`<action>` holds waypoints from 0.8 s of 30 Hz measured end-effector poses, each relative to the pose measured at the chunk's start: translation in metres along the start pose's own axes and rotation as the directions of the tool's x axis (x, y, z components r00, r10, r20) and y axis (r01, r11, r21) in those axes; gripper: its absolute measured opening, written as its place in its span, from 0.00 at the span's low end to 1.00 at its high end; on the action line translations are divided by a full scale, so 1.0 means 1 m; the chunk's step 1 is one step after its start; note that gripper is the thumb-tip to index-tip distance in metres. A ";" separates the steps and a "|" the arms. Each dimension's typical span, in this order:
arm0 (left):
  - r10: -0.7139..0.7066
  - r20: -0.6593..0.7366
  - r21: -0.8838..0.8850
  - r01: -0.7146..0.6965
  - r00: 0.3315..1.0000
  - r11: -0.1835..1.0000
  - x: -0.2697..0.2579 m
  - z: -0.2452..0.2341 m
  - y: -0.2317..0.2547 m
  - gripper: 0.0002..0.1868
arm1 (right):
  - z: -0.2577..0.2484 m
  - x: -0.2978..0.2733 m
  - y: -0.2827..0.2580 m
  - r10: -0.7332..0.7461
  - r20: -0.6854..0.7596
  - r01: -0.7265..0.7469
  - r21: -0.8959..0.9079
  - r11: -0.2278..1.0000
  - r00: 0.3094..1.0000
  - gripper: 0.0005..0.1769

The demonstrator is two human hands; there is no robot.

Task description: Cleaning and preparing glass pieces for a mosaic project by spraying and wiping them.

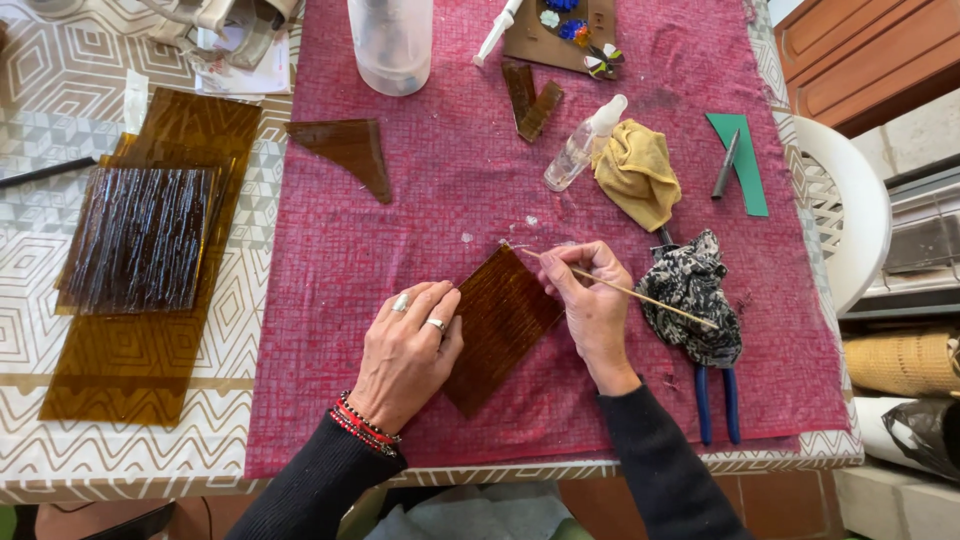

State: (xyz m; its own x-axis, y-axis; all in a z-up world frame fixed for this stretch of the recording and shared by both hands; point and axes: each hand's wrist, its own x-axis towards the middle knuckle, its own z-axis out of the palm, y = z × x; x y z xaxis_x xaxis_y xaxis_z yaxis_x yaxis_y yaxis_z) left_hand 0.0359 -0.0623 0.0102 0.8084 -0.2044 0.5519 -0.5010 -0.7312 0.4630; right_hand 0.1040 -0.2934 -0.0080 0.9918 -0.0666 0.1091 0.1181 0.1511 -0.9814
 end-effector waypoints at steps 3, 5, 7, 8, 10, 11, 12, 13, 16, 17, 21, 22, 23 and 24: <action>-0.015 -0.005 0.025 0.015 1.000 1.000 0.001 0.001 0.001 0.17 | -0.012 -0.010 0.009 0.013 -0.101 -0.030 -0.162 0.986 0.995 0.10; -0.018 0.017 0.034 0.017 1.000 0.999 0.001 0.002 0.003 0.19 | -0.021 -0.017 0.011 -0.035 -0.117 0.018 -0.136 0.990 0.993 0.11; -0.018 0.032 0.023 0.018 0.999 1.000 -0.001 0.005 0.003 0.19 | -0.016 -0.023 -0.014 -0.073 -0.150 0.058 -0.102 0.993 0.986 0.09; -0.026 0.038 0.025 0.025 0.999 0.999 -0.001 0.005 0.002 0.19 | -0.013 -0.023 -0.027 -0.113 -0.168 0.104 -0.062 0.993 0.979 0.07; -0.027 0.034 0.026 0.026 0.999 0.999 -0.002 0.006 0.000 0.19 | -0.028 -0.033 -0.021 -0.115 -0.176 0.107 -0.052 0.993 0.978 0.05; -0.030 0.032 0.027 0.029 0.999 0.999 -0.003 0.007 -0.002 0.18 | -0.036 -0.038 -0.017 -0.113 -0.185 0.107 -0.041 0.993 0.976 0.04; -0.030 0.036 0.022 0.029 0.999 0.999 -0.004 0.006 -0.001 0.18 | -0.041 -0.046 -0.012 -0.110 -0.189 0.104 -0.045 0.994 0.976 0.04; -0.025 0.041 0.015 0.025 0.999 1.000 -0.004 0.005 -0.001 0.17 | -0.045 -0.054 -0.006 -0.071 -0.178 0.056 -0.088 0.995 0.981 0.04; 0.013 0.061 -0.012 -0.012 0.998 1.000 -0.004 0.005 0.000 0.16 | -0.051 -0.070 0.006 -0.024 -0.146 0.003 -0.144 0.990 0.989 0.06; 0.043 0.073 -0.024 -0.041 0.996 0.999 -0.003 0.004 0.001 0.15 | -0.051 -0.074 0.010 -0.016 -0.115 -0.001 -0.152 0.988 0.993 0.08; 0.132 0.116 -0.065 -0.125 0.984 0.990 -0.001 0.004 0.004 0.14 | -0.049 -0.068 0.016 -0.005 -0.104 -0.013 -0.173 0.985 0.995 0.08; 0.148 0.133 -0.072 -0.140 0.980 0.988 -0.001 0.005 0.004 0.13 | -0.050 -0.067 0.022 -0.020 -0.111 -0.005 -0.216 0.976 0.994 0.09; 0.165 0.149 -0.080 -0.154 0.975 0.985 -0.001 0.005 0.003 0.13 | -0.052 -0.066 0.029 -0.034 -0.118 0.002 -0.259 0.966 0.992 0.09; 0.160 0.150 -0.079 -0.150 0.976 0.986 -0.002 0.005 0.002 0.13 | -0.050 -0.066 0.027 -0.031 -0.115 0.000 -0.259 0.966 0.993 0.09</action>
State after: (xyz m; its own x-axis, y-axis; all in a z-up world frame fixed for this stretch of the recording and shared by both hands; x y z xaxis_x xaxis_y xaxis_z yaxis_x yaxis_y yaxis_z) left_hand 0.0346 -0.0668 0.0071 0.7546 -0.4141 0.5090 -0.6393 -0.6386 0.4284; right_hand 0.0394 -0.3337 -0.0499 0.9754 -0.1846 0.1201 0.1011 -0.1092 -0.9889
